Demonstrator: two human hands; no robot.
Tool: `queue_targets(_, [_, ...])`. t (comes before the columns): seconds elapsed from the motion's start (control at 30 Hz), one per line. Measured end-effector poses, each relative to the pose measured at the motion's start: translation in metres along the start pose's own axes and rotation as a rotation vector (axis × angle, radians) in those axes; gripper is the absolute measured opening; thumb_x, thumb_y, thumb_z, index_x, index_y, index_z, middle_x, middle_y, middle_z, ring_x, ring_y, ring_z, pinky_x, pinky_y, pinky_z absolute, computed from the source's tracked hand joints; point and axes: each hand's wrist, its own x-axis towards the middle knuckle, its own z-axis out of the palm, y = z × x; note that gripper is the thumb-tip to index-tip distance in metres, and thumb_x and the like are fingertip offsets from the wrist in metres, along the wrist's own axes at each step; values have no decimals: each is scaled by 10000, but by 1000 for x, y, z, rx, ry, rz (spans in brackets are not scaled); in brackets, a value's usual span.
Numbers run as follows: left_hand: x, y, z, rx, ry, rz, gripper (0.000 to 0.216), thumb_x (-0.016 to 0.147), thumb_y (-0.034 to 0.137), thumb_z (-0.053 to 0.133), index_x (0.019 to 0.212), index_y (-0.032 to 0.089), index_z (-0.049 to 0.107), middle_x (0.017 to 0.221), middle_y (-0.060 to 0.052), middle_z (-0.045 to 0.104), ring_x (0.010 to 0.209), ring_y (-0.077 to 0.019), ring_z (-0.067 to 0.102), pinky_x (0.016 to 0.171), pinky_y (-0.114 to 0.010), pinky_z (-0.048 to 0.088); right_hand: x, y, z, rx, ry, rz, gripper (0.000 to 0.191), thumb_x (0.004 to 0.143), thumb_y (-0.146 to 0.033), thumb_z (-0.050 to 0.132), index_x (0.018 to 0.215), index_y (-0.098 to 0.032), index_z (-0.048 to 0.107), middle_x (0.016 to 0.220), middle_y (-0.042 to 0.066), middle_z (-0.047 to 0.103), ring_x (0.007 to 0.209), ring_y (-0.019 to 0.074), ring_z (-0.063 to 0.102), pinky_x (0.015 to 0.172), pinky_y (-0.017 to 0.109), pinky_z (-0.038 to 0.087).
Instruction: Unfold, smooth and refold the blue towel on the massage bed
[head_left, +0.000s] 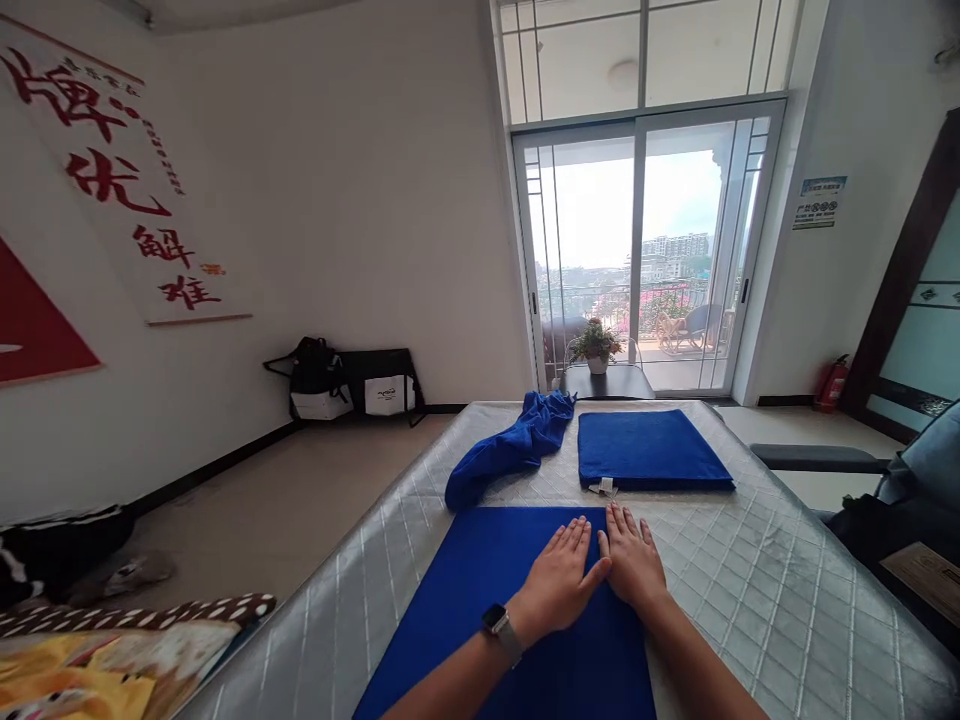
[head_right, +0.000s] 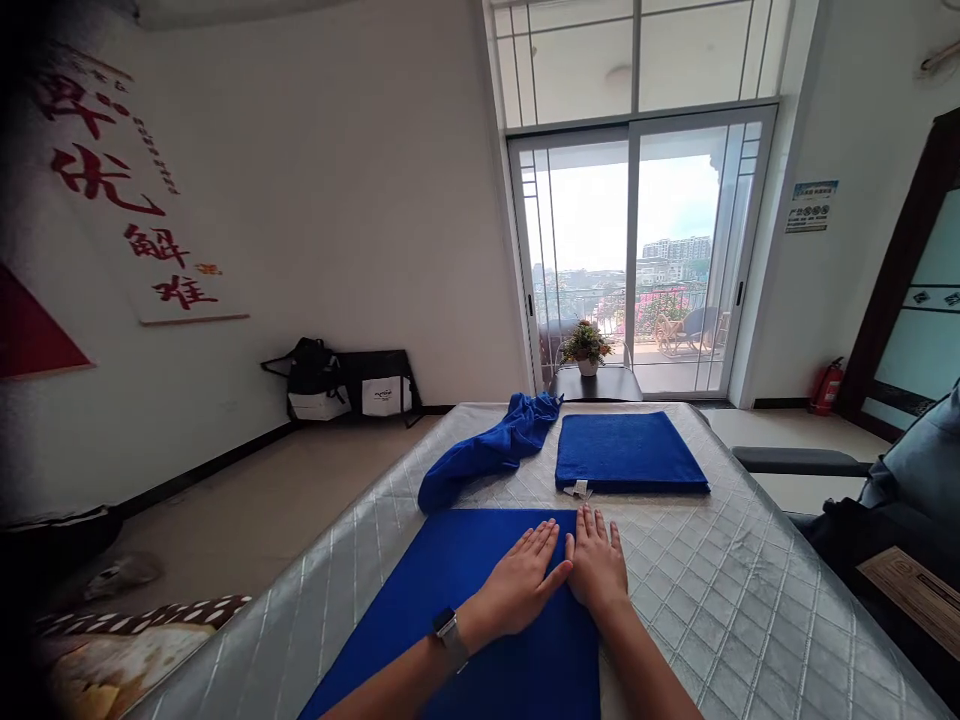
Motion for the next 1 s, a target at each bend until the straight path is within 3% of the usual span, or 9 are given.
queue_targets(0.1, [34,20,6,-36,43,3,744,1030,566,100,1551,95,345,1605,-172,378,1517,-251,282,1241,-458,265,-1,3,3,-41,-10,-30,632,976,-257,277,1599,-160,237,1673,52,147,1545,230,124,1240,448,74])
queue_targets(0.23, [41,13,8,-30,53,-59,779,1023,590,102,1523,65,388,1581,-192,414,1499,-248,328,1232,-440,287,1,2,4,-52,-12,-24,624,987,-262,254,1603,-165,220,1673,49,151,1546,230,120,1239,461,78])
queue_targets(0.37, [22,-17,3,11,45,-104,799,1013,618,111,1542,72,356,1612,-169,366,1520,-246,279,1246,-435,257,3,-1,2,-20,-11,10,630,1012,-342,190,1600,-117,207,1666,57,169,1542,224,142,1241,459,64])
queue_targets(0.67, [-27,-95,-17,8,21,-267,821,988,680,143,1584,130,275,1650,-122,282,1536,-267,229,1254,-464,203,2,-2,-2,-18,-32,35,643,1004,-366,193,1605,-140,201,1670,37,158,1546,201,118,1241,441,20])
queue_targets(1.0, [-63,-151,-39,9,51,-447,856,978,696,164,1565,90,309,1647,-152,292,1533,-267,241,1245,-426,186,5,2,6,-21,-27,34,659,1008,-421,146,1608,-152,187,1673,-3,146,1548,175,87,1248,422,33])
